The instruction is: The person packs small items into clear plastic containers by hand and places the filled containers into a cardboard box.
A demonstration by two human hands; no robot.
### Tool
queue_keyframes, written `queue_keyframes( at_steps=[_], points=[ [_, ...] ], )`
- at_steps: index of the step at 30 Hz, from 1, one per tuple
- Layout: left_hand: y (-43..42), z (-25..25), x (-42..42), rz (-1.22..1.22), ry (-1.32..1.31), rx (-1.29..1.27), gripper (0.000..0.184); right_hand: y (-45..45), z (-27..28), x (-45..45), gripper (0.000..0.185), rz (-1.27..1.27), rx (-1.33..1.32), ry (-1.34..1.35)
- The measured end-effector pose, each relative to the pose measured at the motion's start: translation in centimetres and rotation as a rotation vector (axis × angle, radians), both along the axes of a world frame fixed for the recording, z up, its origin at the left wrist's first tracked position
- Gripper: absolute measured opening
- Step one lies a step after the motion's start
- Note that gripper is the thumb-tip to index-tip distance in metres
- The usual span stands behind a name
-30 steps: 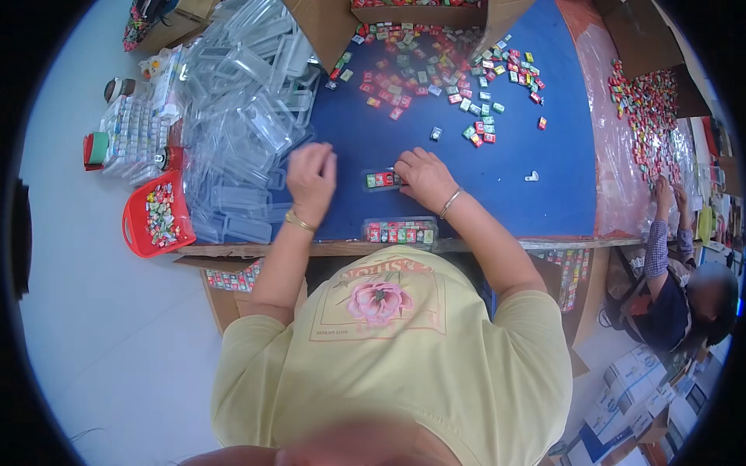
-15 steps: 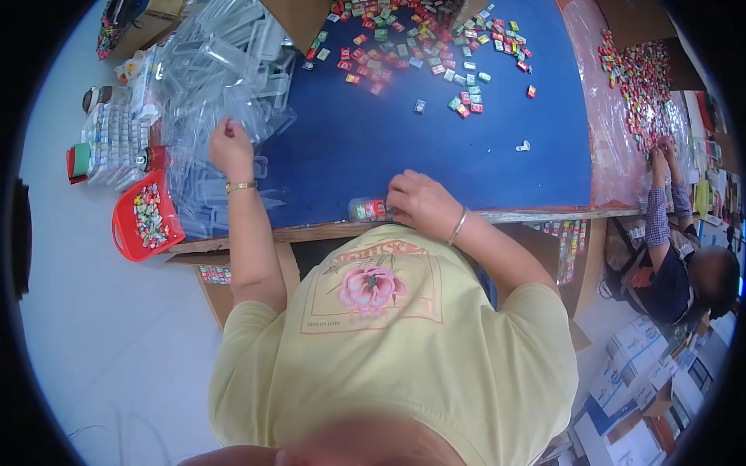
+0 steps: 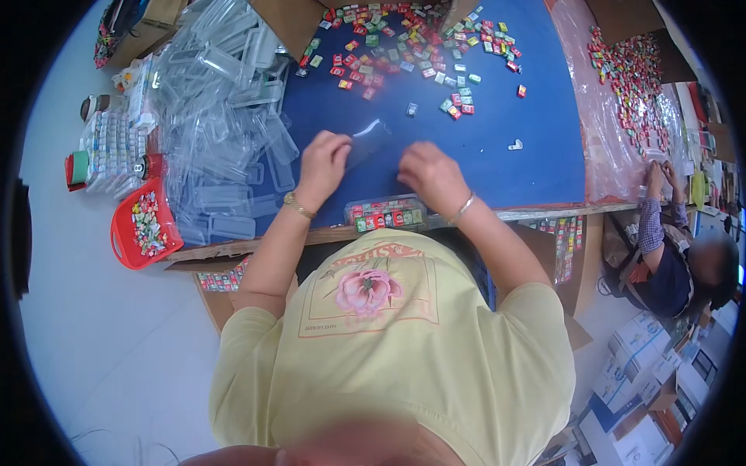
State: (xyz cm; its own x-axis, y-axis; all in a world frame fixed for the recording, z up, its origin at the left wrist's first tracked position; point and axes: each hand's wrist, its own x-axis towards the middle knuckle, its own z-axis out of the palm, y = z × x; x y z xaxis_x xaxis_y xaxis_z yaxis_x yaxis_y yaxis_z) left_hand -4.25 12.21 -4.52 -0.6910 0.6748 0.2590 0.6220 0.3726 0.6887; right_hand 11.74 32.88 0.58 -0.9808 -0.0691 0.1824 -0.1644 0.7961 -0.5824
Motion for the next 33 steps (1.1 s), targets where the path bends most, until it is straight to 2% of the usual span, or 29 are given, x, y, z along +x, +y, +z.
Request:
queue_keyframes(
  at_steps=[2,6,8,11,13,16,17,19,21,23,25,26,29,31,33],
  points=[
    [0.8,0.1,0.8,-0.111,0.022,-0.185,0.012,1.6,-0.7,-1.9,0.026,-0.222,0.055,0.11],
    [3.3,0.8,-0.3,-0.03,0.092,-0.134,0.015,3.6,-2.2,-5.0,0.025,-0.256,0.114,0.095],
    [5.7,0.6,-2.4,0.1,0.087,-0.08,0.019,4.0,-2.7,-6.5,0.03,-0.443,0.179,-0.018],
    [8.6,-1.3,-5.6,0.001,0.19,-0.066,0.023,5.1,-5.8,-8.4,0.032,-0.373,0.191,-0.114],
    [9.2,-1.6,-6.1,-0.079,0.242,-0.043,0.023,5.1,-6.2,-9.1,0.029,-0.336,0.182,-0.043],
    [8.1,-1.7,-5.1,-0.134,0.305,-0.098,0.023,4.3,-5.1,-8.4,0.027,-0.164,-0.017,-0.095],
    [7.5,-1.5,-4.1,-0.147,0.203,-0.101,0.02,4.4,-5.0,-8.4,0.027,-0.167,-0.02,-0.093],
    [6.7,-1.1,-2.6,-0.169,0.038,-0.109,0.02,5.0,-5.0,-8.2,0.023,-0.258,-0.28,-0.14],
    [7.2,-1.6,-3.1,-0.09,0.099,-0.06,0.021,7.2,-6.5,-9.1,0.025,-0.443,0.117,0.104],
    [8.4,-1.5,-4.5,0.049,0.231,0.004,0.022,8.9,-6.3,-10.8,0.025,-0.49,0.174,0.16],
    [10.1,-1.1,-6.5,0.08,0.273,-0.022,0.021,10.2,-6.5,-12.3,0.026,-0.516,0.331,0.166],
    [10.8,-0.9,-7.3,0.043,0.288,-0.05,0.021,10.3,-6.2,-12.8,0.024,-0.482,0.337,0.097],
    [11.3,-1.6,-8.5,-0.066,0.38,-0.162,0.022,9.4,-6.2,-12.9,0.02,-0.413,0.347,0.117],
    [10.3,-1.9,-7.9,-0.078,0.349,-0.179,0.022,9.2,-6.5,-11.8,0.019,-0.386,0.283,0.123],
    [8.6,-2.2,-6.8,-0.095,0.316,-0.202,0.022,8.4,-6.4,-10.1,0.022,-0.293,0.229,0.005]
  ],
)
